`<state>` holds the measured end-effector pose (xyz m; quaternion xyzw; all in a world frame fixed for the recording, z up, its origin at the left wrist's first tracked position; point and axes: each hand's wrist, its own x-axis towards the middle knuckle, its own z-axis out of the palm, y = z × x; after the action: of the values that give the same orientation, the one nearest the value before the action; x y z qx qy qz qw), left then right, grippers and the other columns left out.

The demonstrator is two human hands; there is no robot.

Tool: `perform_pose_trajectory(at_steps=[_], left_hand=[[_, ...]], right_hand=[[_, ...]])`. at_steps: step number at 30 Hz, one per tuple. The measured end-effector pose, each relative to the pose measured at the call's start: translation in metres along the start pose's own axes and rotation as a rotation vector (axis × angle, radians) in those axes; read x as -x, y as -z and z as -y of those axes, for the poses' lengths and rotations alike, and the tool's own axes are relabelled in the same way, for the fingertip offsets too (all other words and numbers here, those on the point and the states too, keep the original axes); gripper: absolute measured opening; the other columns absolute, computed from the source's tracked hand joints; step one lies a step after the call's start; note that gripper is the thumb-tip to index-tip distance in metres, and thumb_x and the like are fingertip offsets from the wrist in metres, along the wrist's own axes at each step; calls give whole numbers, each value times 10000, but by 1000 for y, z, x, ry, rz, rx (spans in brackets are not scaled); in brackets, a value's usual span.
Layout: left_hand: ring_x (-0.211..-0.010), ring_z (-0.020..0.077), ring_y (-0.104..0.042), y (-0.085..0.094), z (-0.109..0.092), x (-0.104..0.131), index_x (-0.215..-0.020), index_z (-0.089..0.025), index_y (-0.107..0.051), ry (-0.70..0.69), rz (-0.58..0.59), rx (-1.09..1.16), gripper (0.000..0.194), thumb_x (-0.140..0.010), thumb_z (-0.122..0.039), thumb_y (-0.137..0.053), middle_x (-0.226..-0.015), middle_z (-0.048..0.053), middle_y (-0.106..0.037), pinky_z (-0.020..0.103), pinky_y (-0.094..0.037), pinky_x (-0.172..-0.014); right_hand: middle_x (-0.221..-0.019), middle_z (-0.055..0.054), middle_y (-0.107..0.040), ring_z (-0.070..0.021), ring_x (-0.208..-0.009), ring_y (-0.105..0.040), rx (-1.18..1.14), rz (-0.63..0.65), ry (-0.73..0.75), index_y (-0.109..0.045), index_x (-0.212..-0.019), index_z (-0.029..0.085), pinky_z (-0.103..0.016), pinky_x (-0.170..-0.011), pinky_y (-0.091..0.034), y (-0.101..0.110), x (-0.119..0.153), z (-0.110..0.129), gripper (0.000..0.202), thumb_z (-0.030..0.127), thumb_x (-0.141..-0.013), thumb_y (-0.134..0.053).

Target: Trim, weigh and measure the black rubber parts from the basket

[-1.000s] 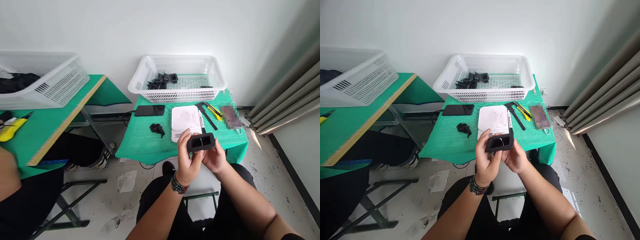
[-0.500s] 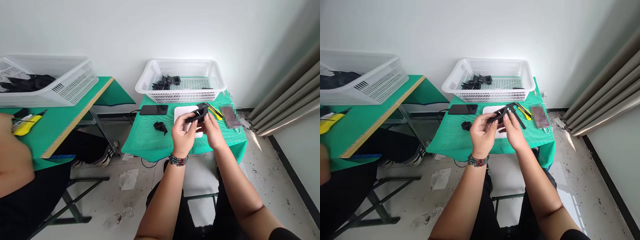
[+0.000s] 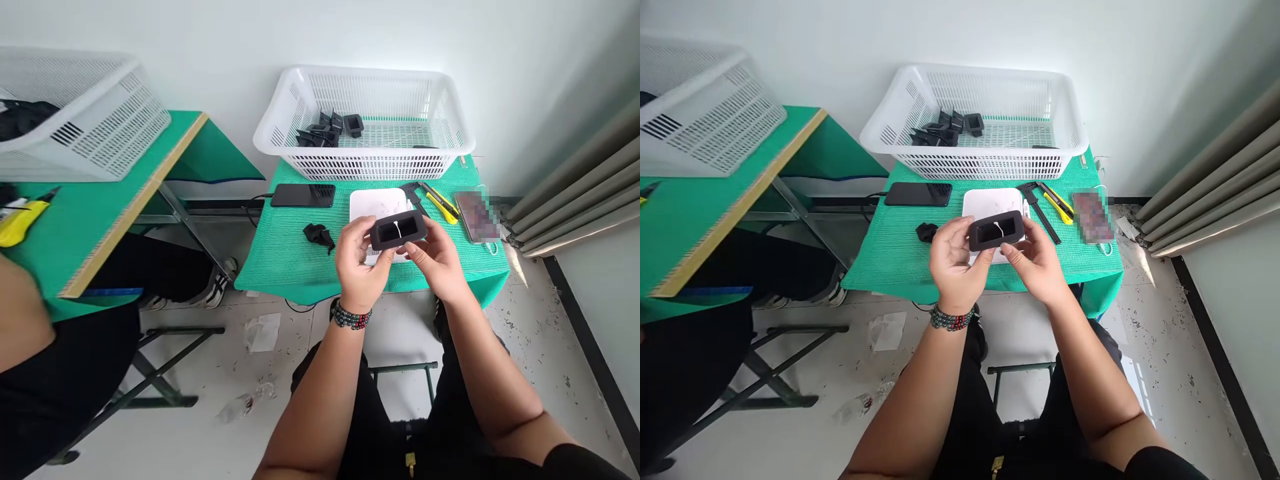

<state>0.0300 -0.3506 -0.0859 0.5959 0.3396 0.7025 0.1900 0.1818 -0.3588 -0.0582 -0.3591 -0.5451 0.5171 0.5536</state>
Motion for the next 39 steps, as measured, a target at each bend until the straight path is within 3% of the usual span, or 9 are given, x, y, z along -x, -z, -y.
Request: perform_pose_trajectory(at_steps=[7, 12, 16, 26, 29, 33, 39], left_hand=[[-1137, 217, -731, -5, 10, -5, -1393, -307, -573, 63, 19, 91, 562, -905, -398, -837, -1355, 95, -629, 348, -633, -950], [-1310, 270, -658, -2, 6, -5, -1374, -304, -573, 115, -7, 106, 584, -883, -466, -846, -1356, 108, -648, 417, -590, -1070], [-1224, 253, -711, 2, 5, 1, -1388, -269, -555, 190, 20, 115, 642, -865, -485, -859, -1266, 113, -706, 390, -627, -1001], [-1269, 275, -710, -6, 16, 9, -1431, -334, -531, 400, 17, 335, 753, -807, -558, -887, -1374, 116, -670, 344, -652, -929], [-1234, 271, -727, -4, 17, 6, -1419, -325, -543, 418, 51, 353, 725, -818, -555, -878, -1352, 121, -689, 348, -660, -908], [-1254, 254, -718, 0, 19, -3, -1311, -268, -621, 354, 104, 273, 588, -829, -461, -895, -1319, 118, -720, 373, -641, -1007], [-1275, 276, -721, 4, 20, -17, -1172, -215, -700, 355, 122, 282, 436, -828, -392, -902, -1296, 143, -753, 410, -650, -1020]], right_hand=[[-1359, -86, -701, -213, -938, -735, 19, -14, 13, -644, -1315, 300, -427, -874, -646, 8, -12, -4, 570, 532, -842, -861], [-1258, -77, -735, -187, -876, -718, -17, 23, 12, -664, -1259, 285, -392, -834, -636, 2, -11, -6, 516, 515, -843, -864], [-1225, -81, -734, -174, -861, -696, 7, 53, 2, -682, -1224, 258, -392, -855, -626, -3, -5, -9, 445, 500, -879, -827], [-1242, -76, -699, -150, -763, -697, -4, -108, -6, -652, -1162, 262, -378, -768, -640, -8, -6, -1, 490, 559, -824, -847], [-1211, -71, -709, -150, -741, -714, -18, -120, -8, -647, -1171, 261, -365, -735, -628, -5, -7, 0, 460, 525, -845, -834], [-1187, -62, -709, -146, -734, -724, -22, -129, -23, -641, -1172, 259, -343, -705, -602, -2, -12, -2, 432, 492, -858, -826], [-1100, -56, -744, -173, -754, -718, -31, -85, -44, -595, -1213, 271, -385, -736, -621, 0, -24, -4, 531, 566, -840, -831]])
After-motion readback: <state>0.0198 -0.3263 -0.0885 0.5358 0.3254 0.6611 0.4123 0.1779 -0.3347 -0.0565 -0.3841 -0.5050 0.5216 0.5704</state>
